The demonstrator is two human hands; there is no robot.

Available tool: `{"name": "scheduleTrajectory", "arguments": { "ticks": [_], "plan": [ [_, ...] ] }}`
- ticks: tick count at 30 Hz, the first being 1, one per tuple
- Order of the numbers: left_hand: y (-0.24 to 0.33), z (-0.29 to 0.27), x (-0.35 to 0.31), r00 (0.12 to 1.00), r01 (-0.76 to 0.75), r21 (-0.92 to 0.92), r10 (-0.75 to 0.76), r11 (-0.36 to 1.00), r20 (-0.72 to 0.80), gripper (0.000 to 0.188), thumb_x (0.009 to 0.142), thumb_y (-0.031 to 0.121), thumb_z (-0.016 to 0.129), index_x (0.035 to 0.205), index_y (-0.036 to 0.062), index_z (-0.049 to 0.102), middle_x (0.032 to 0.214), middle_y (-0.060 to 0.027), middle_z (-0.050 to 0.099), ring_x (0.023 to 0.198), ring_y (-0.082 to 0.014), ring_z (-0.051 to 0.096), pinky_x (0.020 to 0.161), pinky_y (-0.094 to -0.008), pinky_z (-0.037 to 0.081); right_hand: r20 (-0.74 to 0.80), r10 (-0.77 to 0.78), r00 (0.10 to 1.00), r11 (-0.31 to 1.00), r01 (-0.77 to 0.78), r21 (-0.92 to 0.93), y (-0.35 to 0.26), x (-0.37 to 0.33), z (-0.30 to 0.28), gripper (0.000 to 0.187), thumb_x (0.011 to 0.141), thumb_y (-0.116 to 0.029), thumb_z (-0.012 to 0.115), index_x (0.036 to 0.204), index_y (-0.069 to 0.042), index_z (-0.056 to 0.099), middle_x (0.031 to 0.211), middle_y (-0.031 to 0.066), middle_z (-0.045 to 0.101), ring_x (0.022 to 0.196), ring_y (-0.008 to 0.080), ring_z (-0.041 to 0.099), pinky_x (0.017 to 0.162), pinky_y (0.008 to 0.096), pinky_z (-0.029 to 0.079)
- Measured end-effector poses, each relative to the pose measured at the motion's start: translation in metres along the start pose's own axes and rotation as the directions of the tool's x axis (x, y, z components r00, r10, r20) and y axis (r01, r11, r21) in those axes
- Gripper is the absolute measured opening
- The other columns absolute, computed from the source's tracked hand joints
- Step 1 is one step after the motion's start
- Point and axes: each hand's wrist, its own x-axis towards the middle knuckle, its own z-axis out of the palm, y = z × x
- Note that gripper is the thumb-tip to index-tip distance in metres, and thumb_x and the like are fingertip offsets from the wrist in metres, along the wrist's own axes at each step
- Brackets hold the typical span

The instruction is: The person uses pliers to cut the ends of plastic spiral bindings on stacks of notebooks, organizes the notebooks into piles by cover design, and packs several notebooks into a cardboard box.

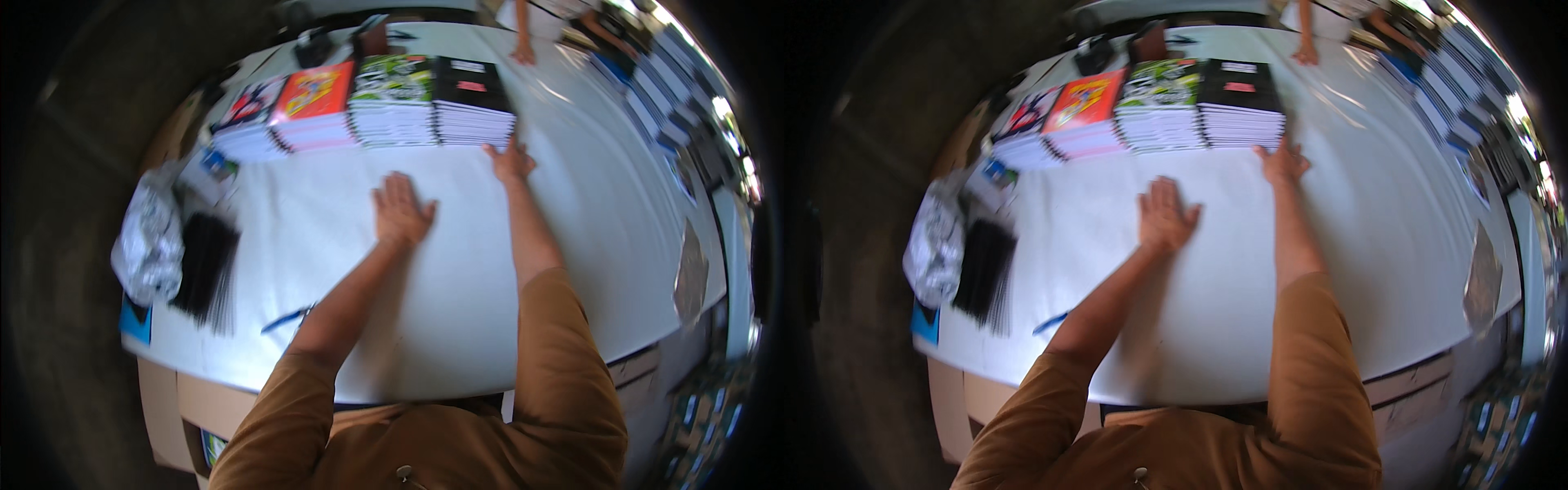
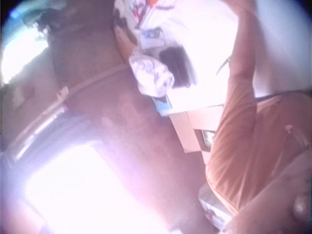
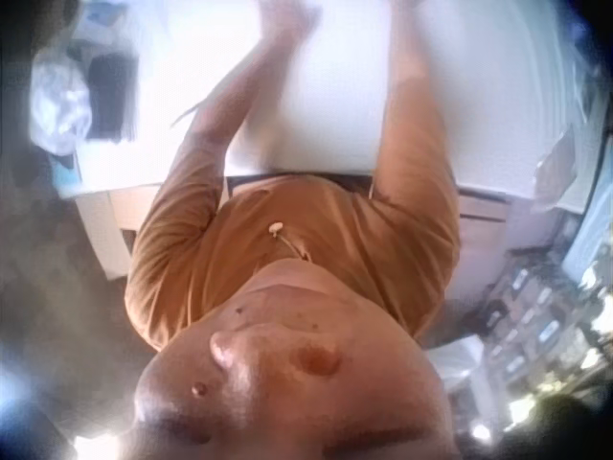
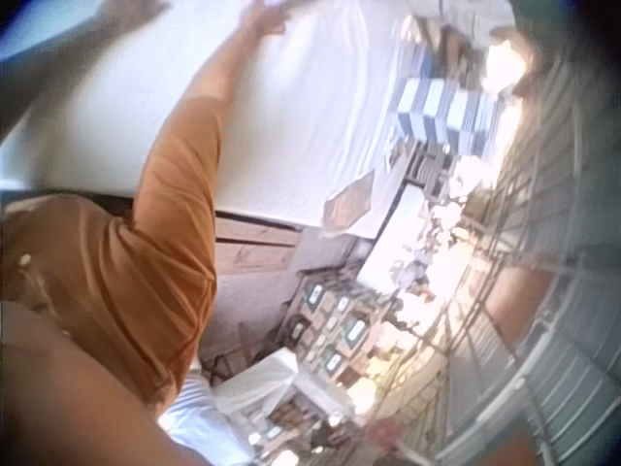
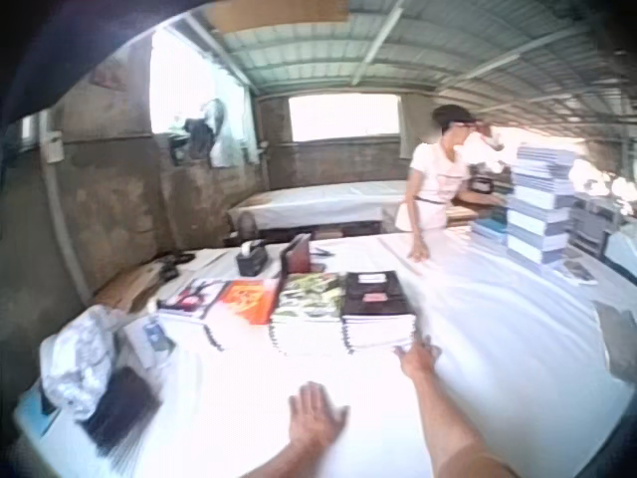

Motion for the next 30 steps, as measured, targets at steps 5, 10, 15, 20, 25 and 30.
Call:
{"name": "scheduleTrajectory", "arguments": {
  "ticks": [5, 10, 15, 20, 25, 30],
  "plan": [
    [0.023, -0.046, -0.150, 0.925, -0.324, -0.186, 0.352, 0.928, 0.145, 0.071, 0.090, 0.045, 0.042, 0.139, -0.0030, 0.024, 0.147, -0.0211, 0.022, 0.138, -0.0324, 0.018, 0.111, -0.0465, 0.015, -0.253, -0.133, 0.958, 0.967, 0.182, 0.178, 0.026, 0.011, 0.010, 0.102, 0.071, -0.055, 0.068, 0.144, -0.006, 0.017, 0.148, 0.0170, 0.024, 0.134, 0.0309, 0.028, 0.101, 0.0553, 0.028],
    [-0.047, -0.119, -0.308, 0.898, -0.257, -0.316, 0.346, 0.913, 0.272, 0.063, 0.090, 0.042, 0.046, 0.144, 0.0180, 0.023, 0.151, -0.0063, 0.019, 0.140, -0.0230, 0.015, 0.112, -0.0455, 0.014, -0.044, -0.269, 0.962, 0.954, 0.259, -0.152, 0.011, -0.026, 0.010, 0.096, 0.080, -0.069, 0.044, 0.144, -0.002, 0.017, 0.149, 0.0147, 0.021, 0.138, 0.0284, 0.019, 0.108, 0.0470, 0.023],
    [-0.116, -0.163, -0.414, 0.965, 0.261, -0.401, -0.245, 0.878, 0.092, 0.041, 0.083, 0.023, 0.062, 0.123, 0.0135, 0.054, 0.131, -0.0091, 0.050, 0.121, -0.0259, 0.047, 0.103, -0.0445, 0.032, 0.303, -0.458, 0.836, 0.850, 0.512, -0.126, -0.027, -0.128, -0.021, 0.075, 0.087, -0.065, 0.031, 0.146, -0.020, 0.019, 0.152, 0.0065, 0.015, 0.140, 0.0275, 0.012, 0.110, 0.0497, 0.008],
    [-0.179, -0.170, -0.492, 0.565, 0.670, -0.403, -0.780, 0.623, -0.268, 0.029, 0.081, 0.011, 0.063, 0.109, 0.0068, 0.061, 0.102, -0.0137, 0.064, 0.093, -0.0290, 0.061, 0.081, -0.0368, 0.047, 0.349, -0.815, 0.463, 0.520, 0.850, 0.085, -0.089, -0.263, -0.043, 0.074, 0.089, -0.062, 0.031, 0.147, -0.018, 0.015, 0.153, 0.0054, 0.014, 0.141, 0.0280, 0.009, 0.111, 0.0501, 0.003],
    [-0.252, -0.159, -0.564, 0.245, 0.793, -0.515, -0.944, 0.327, -0.222, 0.028, 0.086, 0.014, 0.059, 0.110, 0.0007, 0.059, 0.099, -0.0161, 0.064, 0.088, -0.0248, 0.063, 0.078, -0.0349, 0.049, 0.275, -0.937, 0.215, 0.335, 0.774, 0.538, -0.133, -0.351, -0.068, 0.087, 0.086, -0.063, 0.038, 0.146, -0.007, 0.009, 0.152, 0.0130, 0.012, 0.141, 0.0314, 0.005, 0.110, 0.0508, -0.002],
    [-0.293, -0.129, -0.601, -0.031, 0.660, -0.746, -0.996, -0.087, 0.088, 0.049, 0.091, 0.028, 0.054, 0.125, -0.0056, 0.046, 0.121, -0.0212, 0.055, 0.104, -0.0243, 0.058, 0.090, -0.0348, 0.043, 0.078, -0.996, 0.053, 0.090, 0.783, 0.615, -0.171, -0.436, -0.094, 0.091, 0.081, -0.051, 0.060, 0.145, -0.006, 0.015, 0.149, 0.0236, 0.012, 0.137, 0.0447, 0.006, 0.108, 0.0549, 0.009]
  ]
}}
